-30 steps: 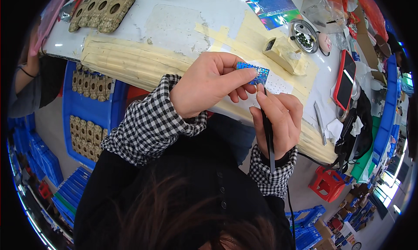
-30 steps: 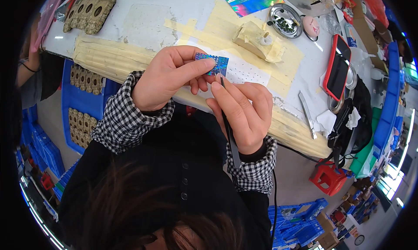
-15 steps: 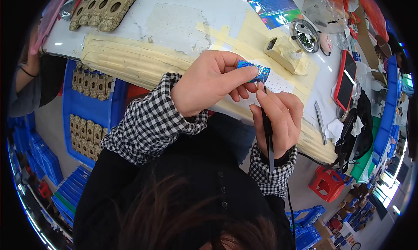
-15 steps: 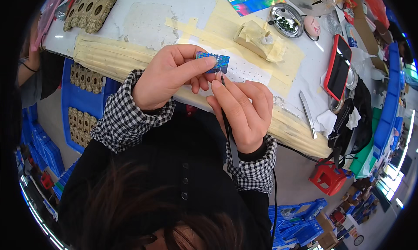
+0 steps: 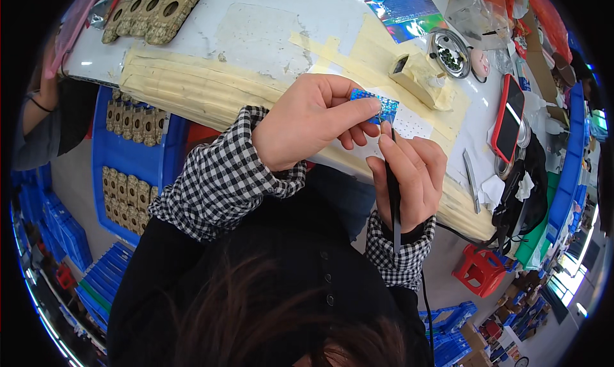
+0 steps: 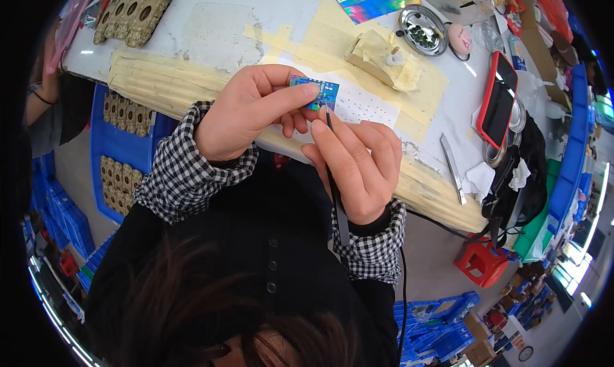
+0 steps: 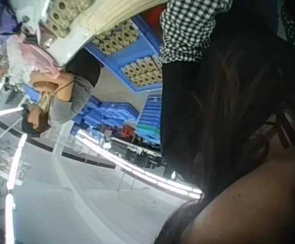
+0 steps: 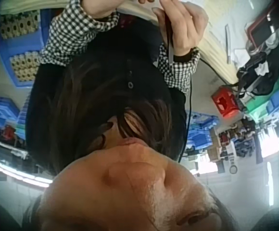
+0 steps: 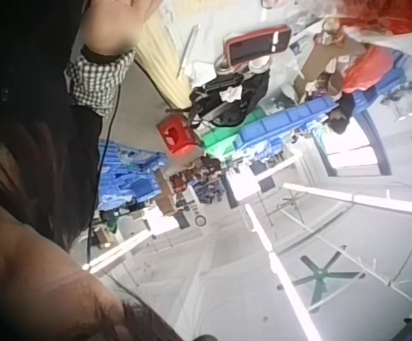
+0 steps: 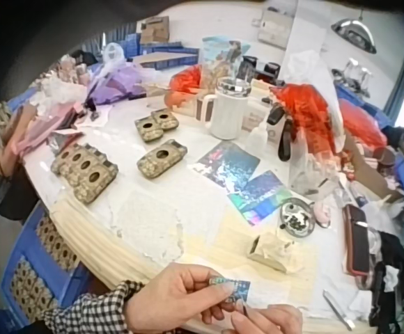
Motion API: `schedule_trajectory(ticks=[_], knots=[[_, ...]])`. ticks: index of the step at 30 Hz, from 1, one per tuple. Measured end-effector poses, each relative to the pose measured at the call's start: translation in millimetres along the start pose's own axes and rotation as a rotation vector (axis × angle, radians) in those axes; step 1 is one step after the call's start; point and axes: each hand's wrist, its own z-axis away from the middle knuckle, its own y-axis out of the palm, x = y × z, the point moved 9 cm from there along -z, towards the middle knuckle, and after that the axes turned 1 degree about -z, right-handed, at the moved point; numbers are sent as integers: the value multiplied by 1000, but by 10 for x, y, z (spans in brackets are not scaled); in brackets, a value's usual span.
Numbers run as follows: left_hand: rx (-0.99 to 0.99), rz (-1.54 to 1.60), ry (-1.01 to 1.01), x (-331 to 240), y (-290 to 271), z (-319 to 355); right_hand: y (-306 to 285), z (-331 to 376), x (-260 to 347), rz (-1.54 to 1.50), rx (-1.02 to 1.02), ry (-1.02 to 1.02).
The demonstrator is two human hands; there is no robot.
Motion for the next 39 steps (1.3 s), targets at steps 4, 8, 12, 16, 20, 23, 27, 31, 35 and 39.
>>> schedule_trajectory(ticks=[4,8,12,16,20,23,27,31,35,39], knots=[[-5,3,-6,13,-6,2,-9,6,-6,-23,6,0],[15,-6,-8,1,-2,6,-125,39,-97,-93,-18,131],[74,-57,14,-23,69,14,-126,102,-421,-355,-224,464],[170,-84,-25,-7,187,78,-51,-26,-430,-419,-88,492],[244,-131,-64,-47,235,88,-93,-62,-436,-444,-82,506],[375,-235,-102,-168,302,26,-161,-118,-384,-448,-80,440],[529,-339,-167,-267,429,-121,-346,-135,-369,-459,-151,373],[572,-296,-188,-288,451,-281,-496,84,-477,-426,-212,466],[462,-268,-110,-340,236,-415,-408,128,-333,-217,-63,423],[460,-289,-119,-314,221,-460,-364,116,-251,-161,-4,345]])
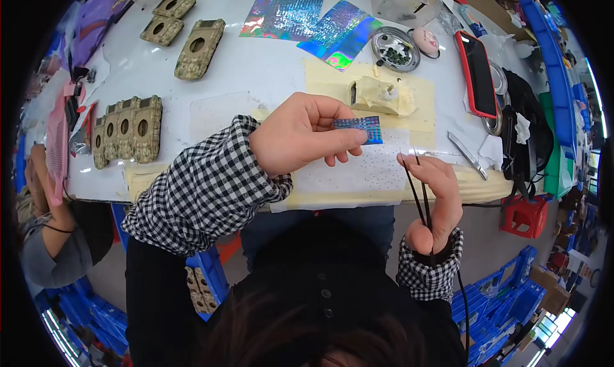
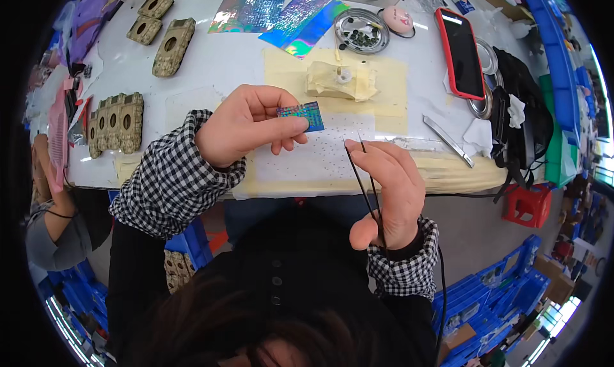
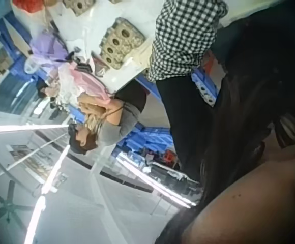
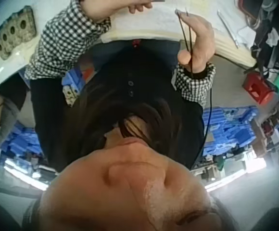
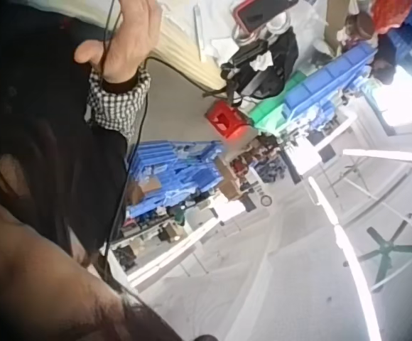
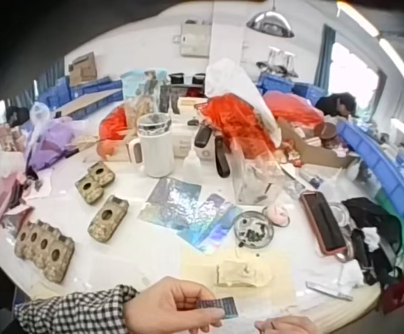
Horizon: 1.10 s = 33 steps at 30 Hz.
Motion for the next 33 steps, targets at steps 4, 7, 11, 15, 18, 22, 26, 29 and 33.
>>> schedule_trajectory(ticks=[4,7,11,15,18,22,26,29,33], knots=[[6,15,-45,54,-3,28,59,-170,193,108,0,-135],[-11,39,-53,58,-29,29,125,-247,314,128,46,-164],[-6,7,-71,68,-46,23,146,-289,303,197,56,-172],[-6,-26,-49,67,-19,33,-23,-281,284,234,-23,-178],[-31,-77,-25,62,-42,35,-179,-213,196,289,-122,-191],[-4,-67,22,57,-5,3,-311,-111,152,361,-137,-158],[-11,-99,25,79,-32,17,-347,-13,89,375,-160,-103],[-16,-122,37,73,-34,10,-418,79,28,418,-200,-5],[5,-131,60,37,-10,-7,-558,164,19,525,-217,64]])
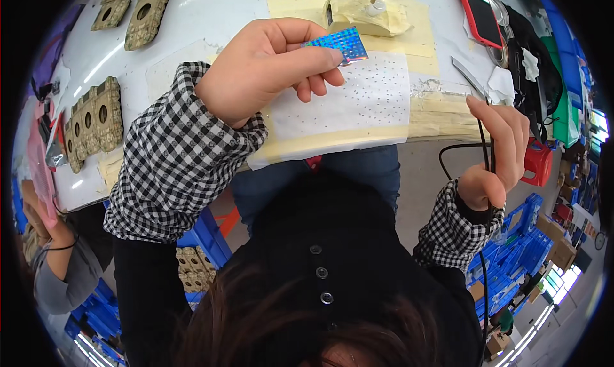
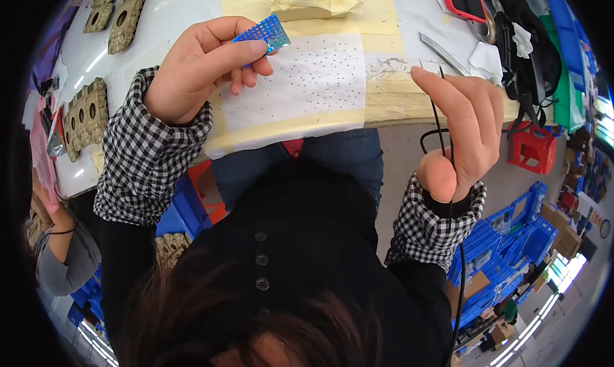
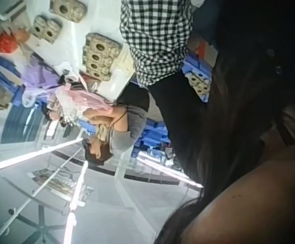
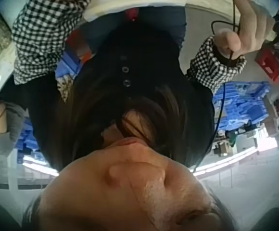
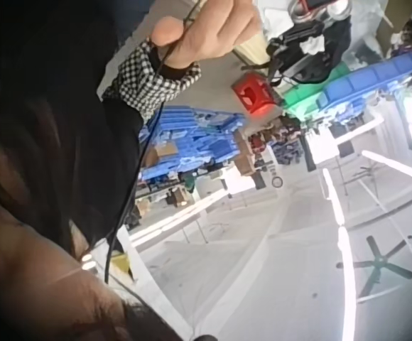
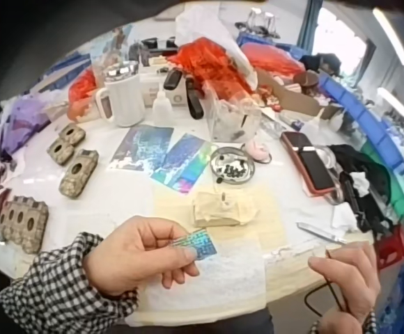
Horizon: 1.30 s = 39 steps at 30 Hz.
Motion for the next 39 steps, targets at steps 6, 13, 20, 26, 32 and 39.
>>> schedule_trajectory(ticks=[6,13,20,26,32,39], knots=[[-26,-24,24,41,-35,0,-29,291,-95,-111,177,145],[-47,-19,20,14,-42,15,594,1116,36,-248,533,74],[-43,-24,40,-6,-56,26,1113,1833,-364,-71,661,277],[-55,-21,50,-9,-79,10,1461,1904,-303,-199,751,325],[-53,59,-32,41,-69,5,1624,2050,-333,-85,854,301],[-48,249,-166,98,-70,41,1431,2134,-640,-541,650,771]])
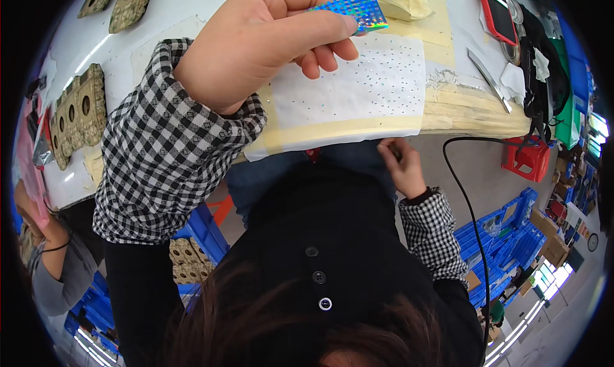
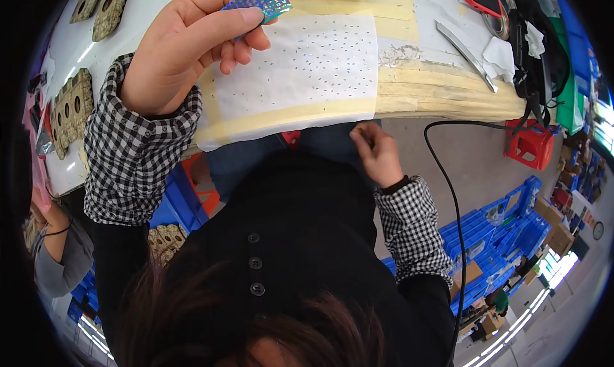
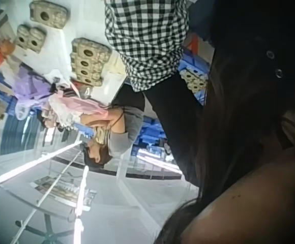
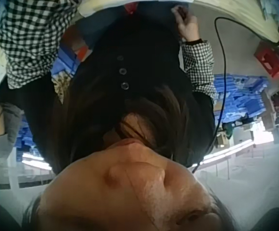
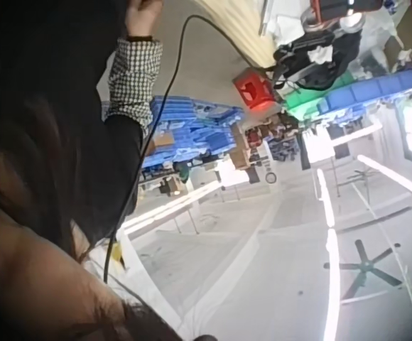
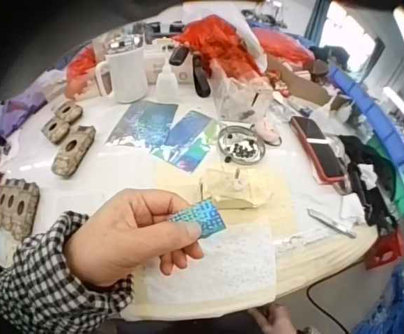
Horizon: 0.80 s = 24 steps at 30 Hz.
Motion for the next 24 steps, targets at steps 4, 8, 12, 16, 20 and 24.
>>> schedule_trajectory(ticks=[4,8,12,16,20,24], knots=[[-31,-29,-4,-26,13,-13,-133,178,-149,-733,94,414],[-42,-313,140,-24,-67,-28,-195,274,79,-1154,176,405],[-15,-284,193,-56,4,-16,-362,292,342,-1382,131,342],[-2,-268,170,-37,14,-37,-453,289,523,-1490,131,280],[-7,-264,154,-8,19,-58,-474,263,657,-1552,174,222],[-28,-259,145,-38,3,-15,-477,207,861,-1596,220,162]])
